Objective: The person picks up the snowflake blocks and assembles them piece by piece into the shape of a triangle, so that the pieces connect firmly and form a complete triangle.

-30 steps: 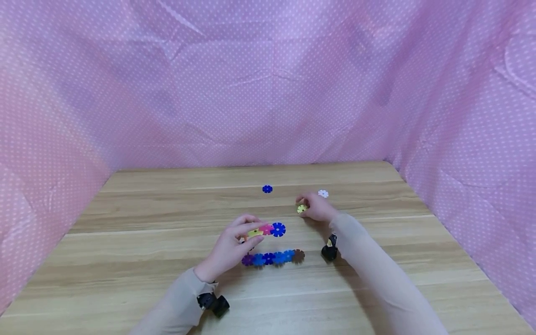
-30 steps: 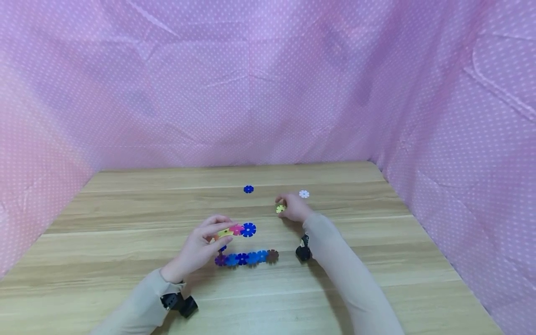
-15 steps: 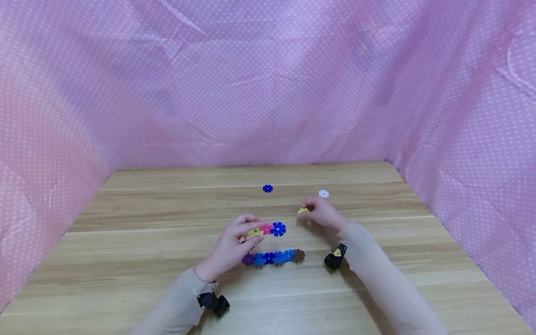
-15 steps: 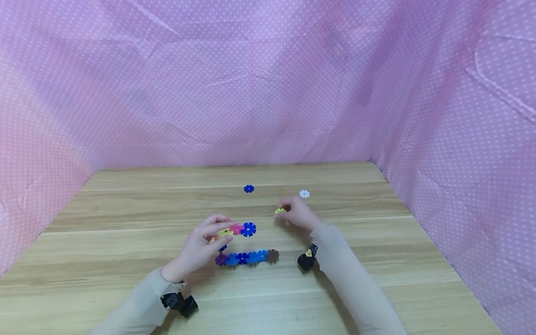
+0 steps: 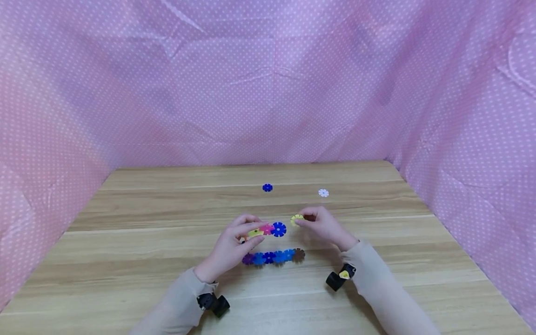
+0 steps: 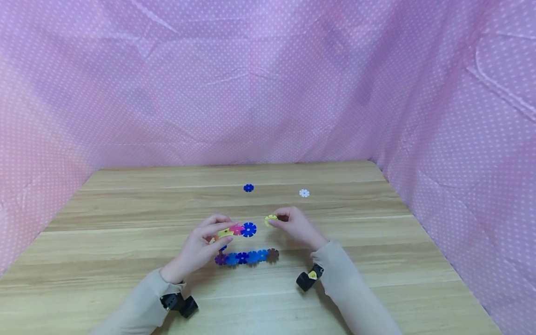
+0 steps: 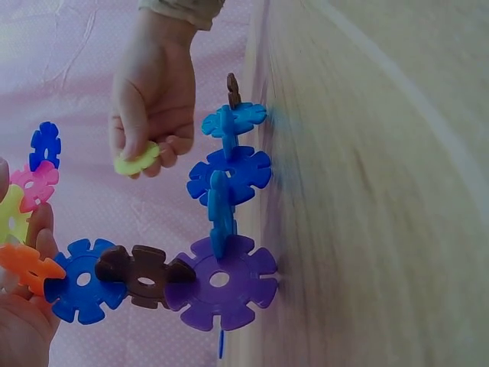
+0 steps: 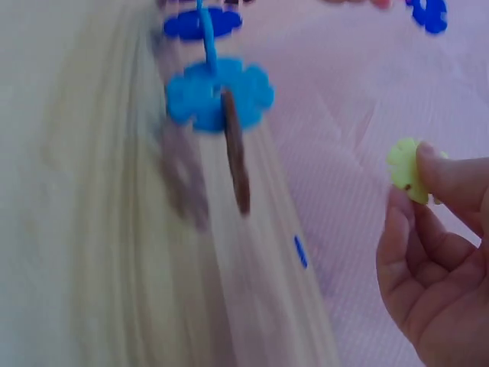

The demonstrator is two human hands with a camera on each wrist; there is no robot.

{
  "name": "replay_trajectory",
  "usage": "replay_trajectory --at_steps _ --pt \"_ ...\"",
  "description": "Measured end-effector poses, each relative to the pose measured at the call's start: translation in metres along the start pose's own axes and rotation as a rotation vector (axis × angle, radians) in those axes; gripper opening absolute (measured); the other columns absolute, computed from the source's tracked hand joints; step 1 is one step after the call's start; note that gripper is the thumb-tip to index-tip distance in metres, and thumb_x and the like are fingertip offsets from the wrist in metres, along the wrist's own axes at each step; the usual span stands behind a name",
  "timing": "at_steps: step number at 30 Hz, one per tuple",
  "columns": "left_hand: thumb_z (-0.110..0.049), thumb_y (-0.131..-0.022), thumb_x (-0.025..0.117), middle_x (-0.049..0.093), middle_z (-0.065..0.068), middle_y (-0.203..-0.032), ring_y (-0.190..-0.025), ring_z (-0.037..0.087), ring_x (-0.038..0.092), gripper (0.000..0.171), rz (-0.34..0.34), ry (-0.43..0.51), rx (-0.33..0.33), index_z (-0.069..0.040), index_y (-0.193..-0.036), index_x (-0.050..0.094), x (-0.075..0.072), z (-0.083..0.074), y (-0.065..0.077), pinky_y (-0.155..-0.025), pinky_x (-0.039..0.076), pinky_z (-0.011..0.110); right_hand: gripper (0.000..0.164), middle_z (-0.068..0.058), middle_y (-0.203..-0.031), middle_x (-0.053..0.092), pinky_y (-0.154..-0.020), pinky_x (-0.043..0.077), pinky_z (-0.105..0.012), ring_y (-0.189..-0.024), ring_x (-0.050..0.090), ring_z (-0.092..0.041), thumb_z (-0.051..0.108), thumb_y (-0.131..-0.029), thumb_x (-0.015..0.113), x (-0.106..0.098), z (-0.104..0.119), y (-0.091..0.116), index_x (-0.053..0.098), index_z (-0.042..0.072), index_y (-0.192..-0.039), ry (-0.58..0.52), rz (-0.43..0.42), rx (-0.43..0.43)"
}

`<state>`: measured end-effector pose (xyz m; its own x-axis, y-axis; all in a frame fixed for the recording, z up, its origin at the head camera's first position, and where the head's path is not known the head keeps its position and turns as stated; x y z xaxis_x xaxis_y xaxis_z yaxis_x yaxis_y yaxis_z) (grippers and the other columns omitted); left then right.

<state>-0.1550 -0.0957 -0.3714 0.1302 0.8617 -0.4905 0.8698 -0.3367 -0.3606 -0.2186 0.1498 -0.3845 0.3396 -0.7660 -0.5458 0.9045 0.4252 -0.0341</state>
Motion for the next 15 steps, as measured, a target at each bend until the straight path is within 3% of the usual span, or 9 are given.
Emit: replay_trajectory --at_steps 9,15 --pt "-0.012 -0.085 0.070 0.061 0.002 -0.113 -0.100 0.017 0.055 0.030 -0.004 0.002 -0.004 -0.015 -0.115 0.070 0.000 0.000 0.000 -0.072 0.048 0.025 0.016 -0.009 -0.089 0.067 -0.063 0.050 -0.023 -0.075 0.059 -0.016 0.008 -0.088 0.065 0.011 0.021 0.016 0.067 0.002 -0.103 -0.081 -0.056 -0.058" --pt "-0.012 -0.085 0.069 0.061 0.003 -0.113 -0.098 0.017 0.055 0.030 -0.007 -0.003 0.022 -0.014 -0.115 0.069 0.000 0.002 -0.001 -0.070 0.048 0.024 0.012 -0.010 -0.086 0.068 -0.059 0.049 -0.022 -0.070 0.056 -0.010 0.006 -0.086 0.068 0.012 0.030 0.024 0.068 0.002 -0.097 -0.069 -0.109 -0.143"
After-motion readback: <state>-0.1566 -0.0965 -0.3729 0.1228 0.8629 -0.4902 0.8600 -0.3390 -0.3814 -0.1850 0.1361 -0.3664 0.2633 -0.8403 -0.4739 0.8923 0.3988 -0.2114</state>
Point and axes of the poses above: each hand's wrist, its own y-axis away from the middle knuckle, its own x-axis out of the palm, z = x × y, the point moved 2 cm from there along -y, towards the middle knuckle
